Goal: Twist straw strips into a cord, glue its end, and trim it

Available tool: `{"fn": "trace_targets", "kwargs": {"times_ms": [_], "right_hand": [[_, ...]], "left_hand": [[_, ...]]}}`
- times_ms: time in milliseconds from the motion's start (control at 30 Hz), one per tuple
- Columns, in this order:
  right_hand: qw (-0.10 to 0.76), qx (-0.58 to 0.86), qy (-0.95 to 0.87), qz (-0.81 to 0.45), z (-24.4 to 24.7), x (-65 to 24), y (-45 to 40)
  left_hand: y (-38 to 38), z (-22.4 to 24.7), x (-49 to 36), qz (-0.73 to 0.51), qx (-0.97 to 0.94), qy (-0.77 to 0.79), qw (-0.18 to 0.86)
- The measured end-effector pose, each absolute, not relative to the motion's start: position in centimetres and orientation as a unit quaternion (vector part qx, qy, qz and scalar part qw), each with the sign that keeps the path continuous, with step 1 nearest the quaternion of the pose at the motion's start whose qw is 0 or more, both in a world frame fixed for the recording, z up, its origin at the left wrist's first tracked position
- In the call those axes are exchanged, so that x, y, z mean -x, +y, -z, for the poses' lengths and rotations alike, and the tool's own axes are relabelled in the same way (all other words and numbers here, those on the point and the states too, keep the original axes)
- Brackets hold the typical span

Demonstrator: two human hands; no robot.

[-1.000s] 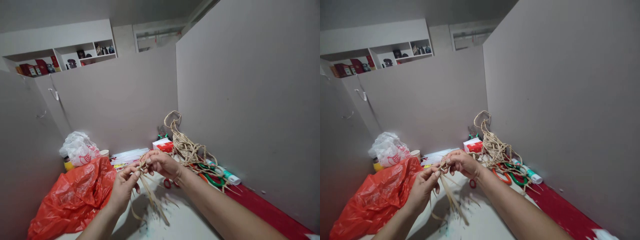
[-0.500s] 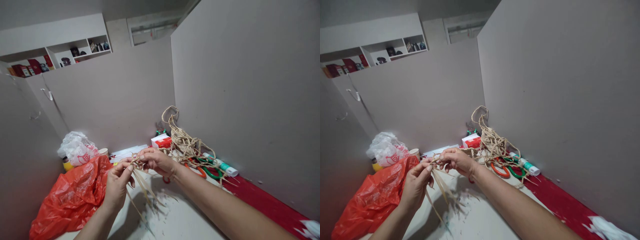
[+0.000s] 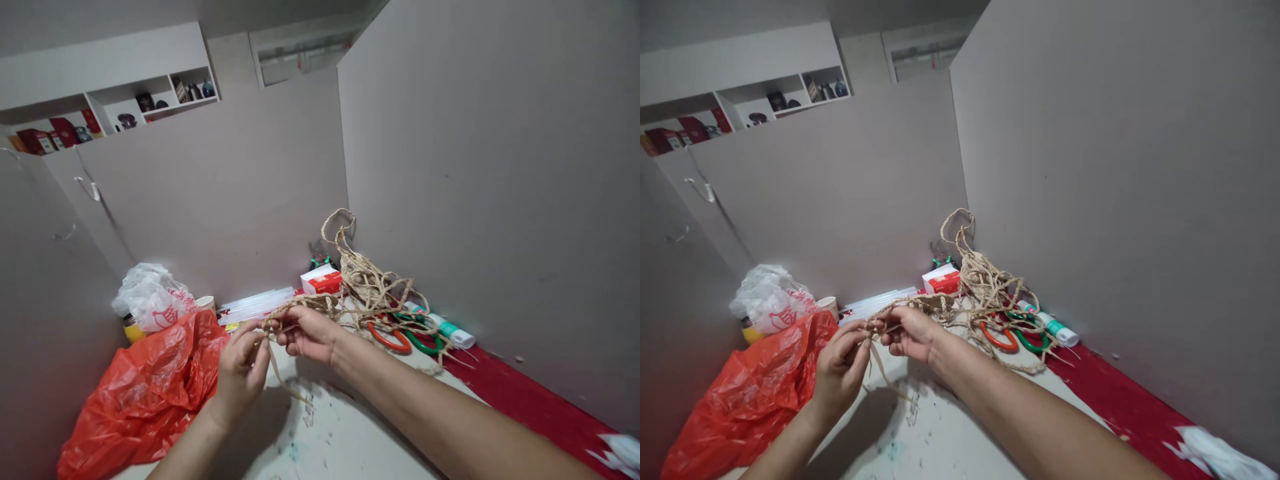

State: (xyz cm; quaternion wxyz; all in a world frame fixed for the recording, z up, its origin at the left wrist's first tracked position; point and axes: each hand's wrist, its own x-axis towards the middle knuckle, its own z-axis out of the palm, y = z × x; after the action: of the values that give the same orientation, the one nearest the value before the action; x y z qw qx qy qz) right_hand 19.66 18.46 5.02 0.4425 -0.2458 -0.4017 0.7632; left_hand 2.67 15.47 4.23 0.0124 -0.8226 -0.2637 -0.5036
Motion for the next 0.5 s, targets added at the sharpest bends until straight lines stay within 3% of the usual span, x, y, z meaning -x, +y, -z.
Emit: {"fn": "trace_targets", "kwargs": {"times_ms": [267,500], "right_hand": [[0.479,0.228,-0.386,-0.755,-4.8,-19.1,18.0],[0.47,0.274,-0.528,-0.652,-4.1,-18.8,18.0]], "left_hand": [[16.2,-4.7,-2.4,0.477,0.821,-0.312,-0.023],[16.6,-4.0,-2.3,0.391,0.861,-0.319,-0.055]]}}
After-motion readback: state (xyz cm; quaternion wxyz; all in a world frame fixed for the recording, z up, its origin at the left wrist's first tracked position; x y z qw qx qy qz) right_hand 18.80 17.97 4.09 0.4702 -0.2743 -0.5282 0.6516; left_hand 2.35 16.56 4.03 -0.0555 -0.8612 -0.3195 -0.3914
